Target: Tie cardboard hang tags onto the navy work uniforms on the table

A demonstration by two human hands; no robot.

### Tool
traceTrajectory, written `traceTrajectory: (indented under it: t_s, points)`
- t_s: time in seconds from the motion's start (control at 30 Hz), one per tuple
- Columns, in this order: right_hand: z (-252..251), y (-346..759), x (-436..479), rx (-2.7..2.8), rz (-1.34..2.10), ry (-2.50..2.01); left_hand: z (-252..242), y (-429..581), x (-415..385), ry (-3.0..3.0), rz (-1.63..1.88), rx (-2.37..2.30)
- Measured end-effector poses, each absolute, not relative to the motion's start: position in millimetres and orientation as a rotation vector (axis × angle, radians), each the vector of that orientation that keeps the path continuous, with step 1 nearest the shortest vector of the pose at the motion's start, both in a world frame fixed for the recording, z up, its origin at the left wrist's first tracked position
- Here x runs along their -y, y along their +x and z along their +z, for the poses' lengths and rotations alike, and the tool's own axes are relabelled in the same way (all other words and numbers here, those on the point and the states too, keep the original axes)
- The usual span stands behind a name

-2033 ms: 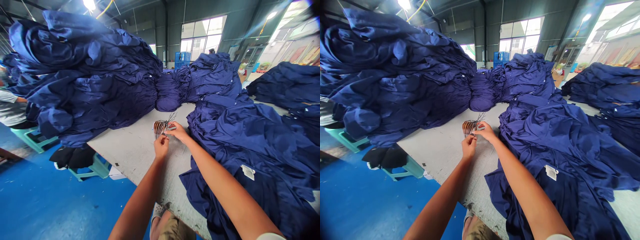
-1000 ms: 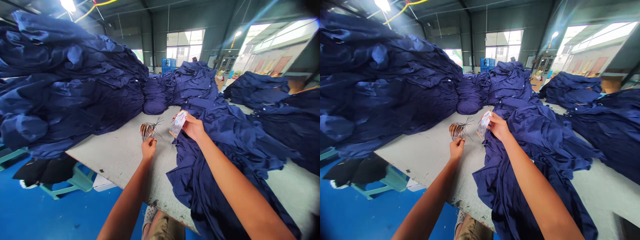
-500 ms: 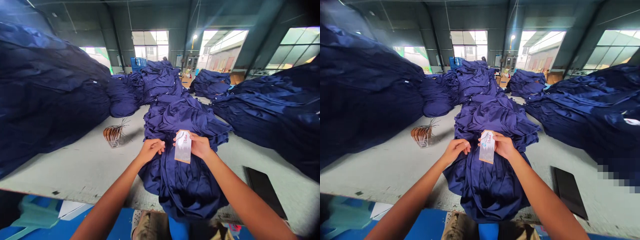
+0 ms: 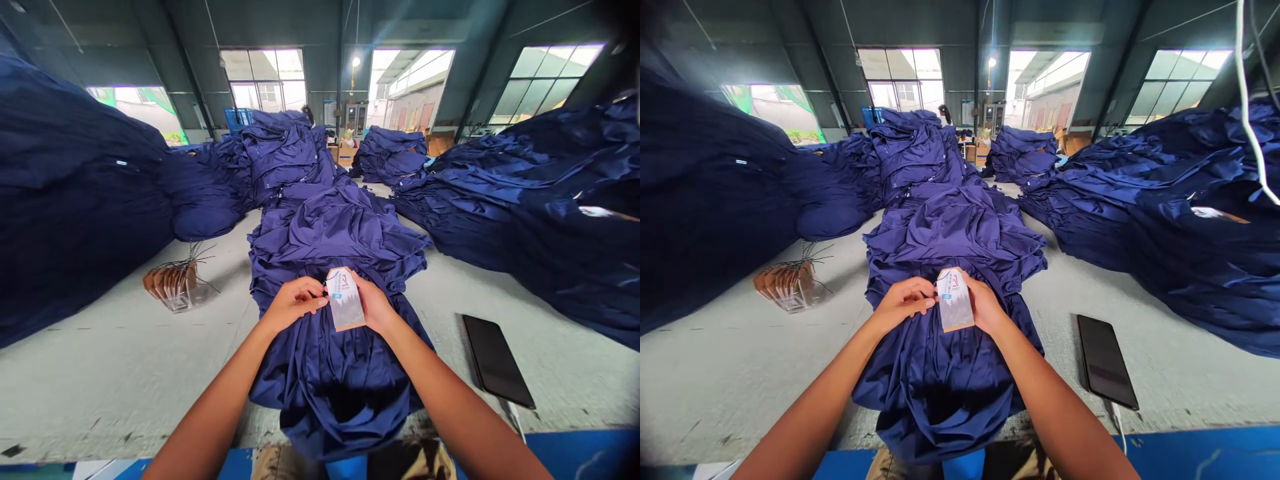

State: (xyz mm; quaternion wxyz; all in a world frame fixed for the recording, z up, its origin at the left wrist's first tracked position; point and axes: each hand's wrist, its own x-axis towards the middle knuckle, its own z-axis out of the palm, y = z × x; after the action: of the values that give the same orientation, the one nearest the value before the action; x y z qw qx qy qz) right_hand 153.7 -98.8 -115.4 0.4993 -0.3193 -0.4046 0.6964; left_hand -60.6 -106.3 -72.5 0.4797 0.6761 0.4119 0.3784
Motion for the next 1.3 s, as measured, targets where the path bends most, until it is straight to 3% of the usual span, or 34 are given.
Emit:
traceTrajectory:
  t_s: [0.17, 0.5, 0.93, 1.3]
  points:
    - [-127.9, 147.5, 96.5, 0.875, 1.537, -0.868, -83.3, -60.2, 107.4, 1.701, 1.003, -0.956]
    - [-117.9, 146.4, 111.8, 1.488, 1.245, -0.958, -80.5, -68.0, 109.5, 1.782, 0.869, -0.863]
    - [-113.5, 143.4, 123.8, 1.549, 0.848, -0.837, -80.4, -60.5, 111.3, 1.695, 1.019, -0.867]
    - [-99.0, 161.8, 133.9, 1.665, 1.231, -0.773, -81.8, -54.2, 112.2, 1.566, 1.102, -0.961]
